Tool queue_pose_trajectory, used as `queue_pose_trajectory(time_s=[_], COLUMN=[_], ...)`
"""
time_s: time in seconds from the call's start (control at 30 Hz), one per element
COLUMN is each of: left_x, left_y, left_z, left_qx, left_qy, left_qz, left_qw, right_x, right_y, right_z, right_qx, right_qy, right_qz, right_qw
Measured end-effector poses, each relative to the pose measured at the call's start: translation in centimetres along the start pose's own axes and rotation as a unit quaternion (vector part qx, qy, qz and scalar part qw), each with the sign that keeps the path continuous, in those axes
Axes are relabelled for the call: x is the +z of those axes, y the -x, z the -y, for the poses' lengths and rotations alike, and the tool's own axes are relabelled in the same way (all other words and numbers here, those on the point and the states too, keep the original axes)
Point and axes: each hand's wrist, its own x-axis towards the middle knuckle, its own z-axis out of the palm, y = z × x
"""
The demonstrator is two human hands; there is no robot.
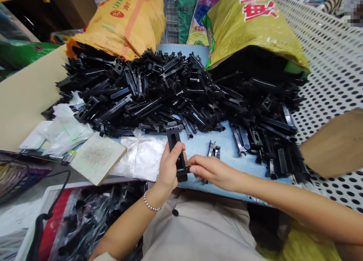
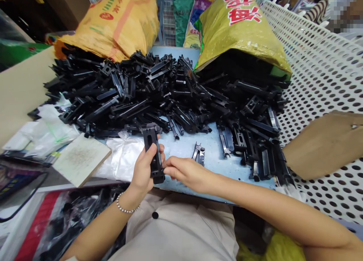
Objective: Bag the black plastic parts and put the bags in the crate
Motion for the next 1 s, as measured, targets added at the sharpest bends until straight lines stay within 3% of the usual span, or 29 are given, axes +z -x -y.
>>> queue_pose_trajectory(time_s=[0.07, 0.13, 0.2, 0.27, 0.33, 0.4, 0.5, 0.57, 0.67, 0.73, 0.8, 0.9, 1.0], left_x=[0.2, 0.3, 0.1, -0.4, -1.1, -1.8, -2.4, -2.6, -2.8, -2.8, -2.3, -0.5, 1.3], left_y=[-0.4, -0.6, -0.7, -1.0, -1.7, -2.8, -4.4, -5.3, -5.8, -5.7, -5.1, -3.8, -2.7], left_z=[-0.1, 0.0, 0.5, 1.5, 2.9, 4.7, 7.5, 9.1, 9.8, 8.7, 6.6, 2.6, 0.1], left_qx=[-0.019, -0.065, -0.092, -0.064, -0.02, -0.013, 0.035, 0.137, 0.231, 0.242, 0.255, 0.259, 0.104], left_qy=[0.013, 0.02, -0.001, -0.043, -0.08, -0.103, -0.226, -0.359, -0.49, -0.516, -0.499, -0.418, -0.289], left_qz=[0.021, 0.035, 0.025, -0.007, -0.025, -0.009, 0.033, 0.043, 0.052, 0.064, 0.073, 0.128, 0.297], left_qw=[1.0, 0.997, 0.995, 0.997, 0.996, 0.995, 0.973, 0.922, 0.839, 0.819, 0.825, 0.861, 0.904], right_x=[-0.4, -0.4, 0.0, 0.0, -0.8, -2.4, -5.6, -7.2, -9.4, -10.9, -12.3, -12.7, -10.5], right_y=[0.1, 0.2, 0.2, -0.2, -1.0, -2.2, -3.8, -4.3, -3.7, -2.4, -0.8, 0.9, 0.9], right_z=[-0.1, -0.2, -0.4, -1.0, -2.3, -4.4, -8.2, -10.5, -11.8, -10.7, -8.3, -3.9, -1.3], right_qx=[-0.096, -0.189, -0.231, -0.224, -0.173, -0.073, 0.108, 0.162, 0.161, 0.143, 0.11, 0.048, 0.014], right_qy=[0.168, 0.307, 0.364, 0.356, 0.319, 0.302, 0.34, 0.348, 0.293, 0.23, 0.148, -0.023, -0.17], right_qz=[-0.061, -0.09, -0.102, -0.101, -0.092, -0.132, -0.248, -0.263, -0.284, -0.354, -0.392, -0.303, -0.207], right_qw=[0.979, 0.928, 0.897, 0.901, 0.927, 0.941, 0.901, 0.885, 0.899, 0.895, 0.901, 0.952, 0.963])
